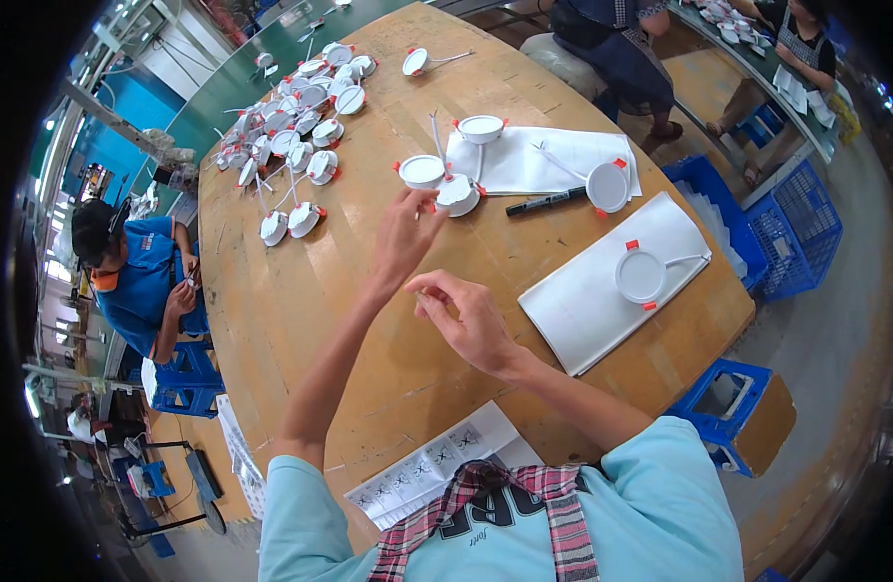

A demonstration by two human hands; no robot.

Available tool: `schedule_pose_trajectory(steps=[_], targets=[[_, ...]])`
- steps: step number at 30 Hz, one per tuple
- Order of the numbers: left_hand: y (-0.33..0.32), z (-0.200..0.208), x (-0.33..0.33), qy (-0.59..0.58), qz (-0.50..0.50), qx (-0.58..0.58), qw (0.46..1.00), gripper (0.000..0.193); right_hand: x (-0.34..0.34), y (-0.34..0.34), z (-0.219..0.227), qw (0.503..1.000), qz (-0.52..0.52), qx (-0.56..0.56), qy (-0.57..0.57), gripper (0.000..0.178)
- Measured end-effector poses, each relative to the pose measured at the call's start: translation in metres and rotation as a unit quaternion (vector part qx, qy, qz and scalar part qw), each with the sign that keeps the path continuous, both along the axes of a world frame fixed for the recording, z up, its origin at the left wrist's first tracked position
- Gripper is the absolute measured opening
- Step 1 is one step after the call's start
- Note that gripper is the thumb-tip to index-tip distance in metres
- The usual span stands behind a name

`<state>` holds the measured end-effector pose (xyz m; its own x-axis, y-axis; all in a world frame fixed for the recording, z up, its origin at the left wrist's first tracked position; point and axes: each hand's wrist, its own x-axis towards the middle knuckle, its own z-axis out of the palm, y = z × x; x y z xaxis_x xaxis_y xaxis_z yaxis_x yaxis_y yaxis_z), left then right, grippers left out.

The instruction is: Applying stickers and connecting wires to circular LED lighting components on an assembly line.

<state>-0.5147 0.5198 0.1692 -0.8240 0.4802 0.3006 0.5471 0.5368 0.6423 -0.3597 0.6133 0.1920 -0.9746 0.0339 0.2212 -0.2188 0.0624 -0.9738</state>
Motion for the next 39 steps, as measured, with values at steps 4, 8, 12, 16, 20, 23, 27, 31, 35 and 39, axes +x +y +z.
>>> schedule_pose_trajectory(steps=[4,8,12,16,20,23,27,31,35,39], targets=[[0.031,-0.012,-0.002,0.076,0.082,-0.125,0.986,0.076,0.004,-0.001,0.002,0.999,-0.004,-0.002,0.033,0.015],[0.036,-0.025,-0.002,0.129,0.084,-0.128,0.98,0.076,0.006,0.002,0.009,0.999,-0.007,-0.013,0.052,0.014],[0.023,-0.019,0.019,0.17,0.057,-0.095,0.979,0.071,0.003,0.014,0.01,0.999,-0.005,-0.029,0.019,0.016],[-0.011,0.003,0.072,0.098,0.014,-0.06,0.993,0.066,-0.008,0.023,0.008,0.991,-0.083,-0.106,-0.005,0.02],[-0.05,0.015,0.144,-0.003,-0.024,-0.069,0.997,0.069,-0.023,0.032,-0.002,0.983,-0.055,-0.16,-0.069,0.035],[-0.069,0.008,0.182,-0.049,-0.049,-0.088,0.994,0.07,-0.03,0.026,-0.013,0.896,0.184,-0.358,-0.189,0.041],[-0.083,0.003,0.209,-0.092,-0.014,-0.079,0.992,0.07,-0.032,0.01,-0.033,0.845,0.296,-0.396,-0.203,0.033],[-0.096,-0.006,0.209,-0.064,0.022,-0.056,0.996,0.067,-0.039,-0.003,-0.047,0.872,0.222,-0.394,-0.186,0.027],[-0.11,-0.001,0.217,-0.035,0.065,-0.034,0.997,0.065,-0.051,-0.012,-0.051,0.902,0.254,-0.332,-0.111,0.026],[-0.129,0.013,0.239,-0.099,0.134,0.043,0.985,0.049,-0.056,-0.025,-0.042,0.914,0.258,-0.292,-0.116,0.027]])
